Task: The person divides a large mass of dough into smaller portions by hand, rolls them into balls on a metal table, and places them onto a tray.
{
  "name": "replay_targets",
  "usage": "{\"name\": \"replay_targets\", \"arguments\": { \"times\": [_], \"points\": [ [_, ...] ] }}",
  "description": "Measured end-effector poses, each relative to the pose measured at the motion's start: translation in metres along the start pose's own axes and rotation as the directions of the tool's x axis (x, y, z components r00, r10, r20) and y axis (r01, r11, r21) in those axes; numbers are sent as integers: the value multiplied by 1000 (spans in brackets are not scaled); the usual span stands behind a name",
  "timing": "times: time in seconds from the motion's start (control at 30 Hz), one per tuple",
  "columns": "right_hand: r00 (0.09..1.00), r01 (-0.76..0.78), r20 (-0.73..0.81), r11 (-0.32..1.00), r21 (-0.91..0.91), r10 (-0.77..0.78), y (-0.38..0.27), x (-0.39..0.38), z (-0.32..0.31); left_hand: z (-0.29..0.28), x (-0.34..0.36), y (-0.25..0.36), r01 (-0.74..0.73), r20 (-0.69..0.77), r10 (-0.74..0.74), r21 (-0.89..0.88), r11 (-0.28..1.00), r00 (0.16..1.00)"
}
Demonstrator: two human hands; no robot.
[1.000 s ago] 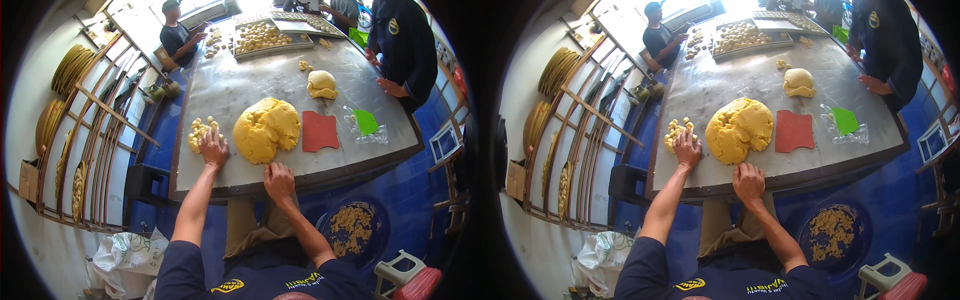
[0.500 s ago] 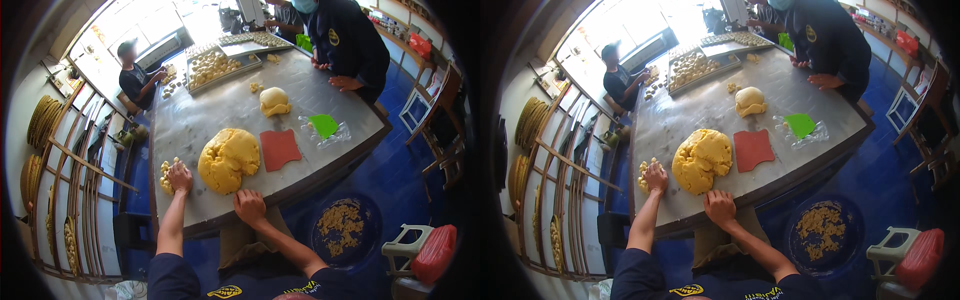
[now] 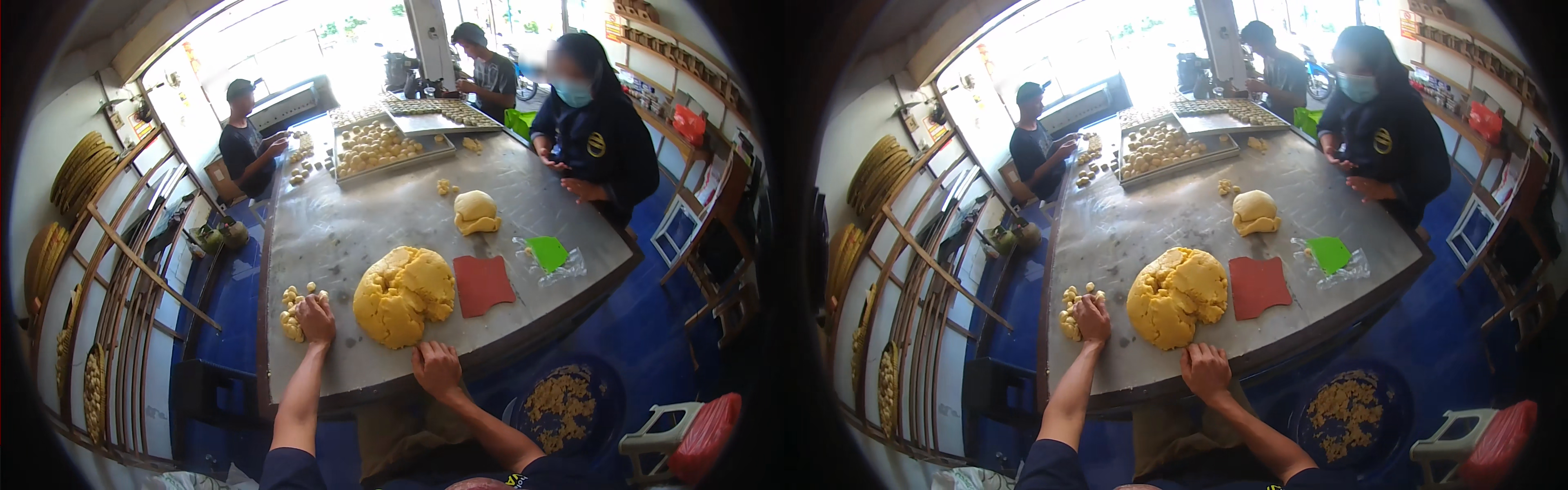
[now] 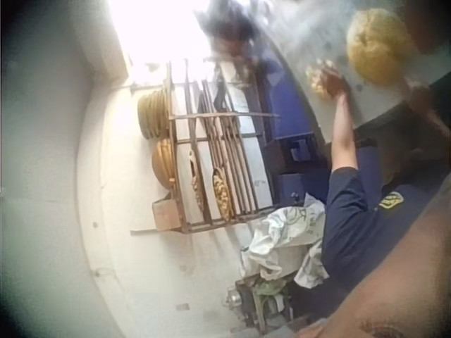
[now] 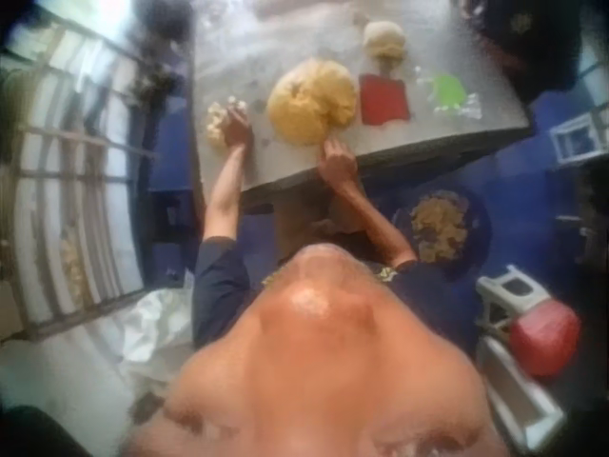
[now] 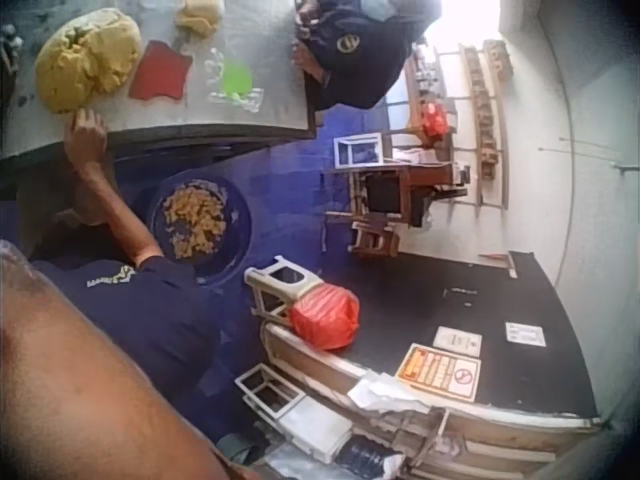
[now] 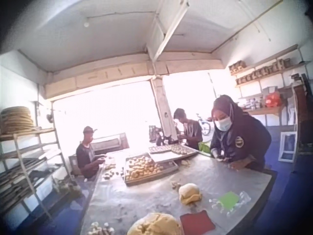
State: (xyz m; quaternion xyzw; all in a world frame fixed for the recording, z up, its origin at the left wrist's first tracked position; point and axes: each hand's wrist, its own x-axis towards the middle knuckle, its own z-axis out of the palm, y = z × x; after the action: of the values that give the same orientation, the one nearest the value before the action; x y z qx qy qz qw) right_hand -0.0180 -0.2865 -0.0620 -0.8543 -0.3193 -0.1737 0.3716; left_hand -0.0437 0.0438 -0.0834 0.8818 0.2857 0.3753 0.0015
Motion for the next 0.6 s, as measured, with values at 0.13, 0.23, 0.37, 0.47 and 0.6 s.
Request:
{"name": "replay_targets", "arguments": {
  "times": [0.13, 0.23, 0.37, 0.47, 0.6],
  "points": [
    [999, -1, 37, 1000, 13, 0, -2, 0, 1, -3, -4, -3, -165, -54, 164, -15, 986, 985],
    [998, 13, 58, 1000, 5, -13, -2, 6, -1, -11, 4, 5, -340, 13, 342, -87, 937, 940],
    [998, 51, 23, 998, 42, -52, -4, 18, -7, -26, 23, 21, -291, 295, 281, -10, 957, 913],
    [994, -26, 106, 998, 52, 20, 1, 12, 0, -37, 20, 24, -92, 533, 128, -95, 991, 836],
    [999, -39, -9, 993, 113, 40, -2, 14, -1, -54, 11, 10, -30, 527, 79, -100, 995, 846]
  ]
}}
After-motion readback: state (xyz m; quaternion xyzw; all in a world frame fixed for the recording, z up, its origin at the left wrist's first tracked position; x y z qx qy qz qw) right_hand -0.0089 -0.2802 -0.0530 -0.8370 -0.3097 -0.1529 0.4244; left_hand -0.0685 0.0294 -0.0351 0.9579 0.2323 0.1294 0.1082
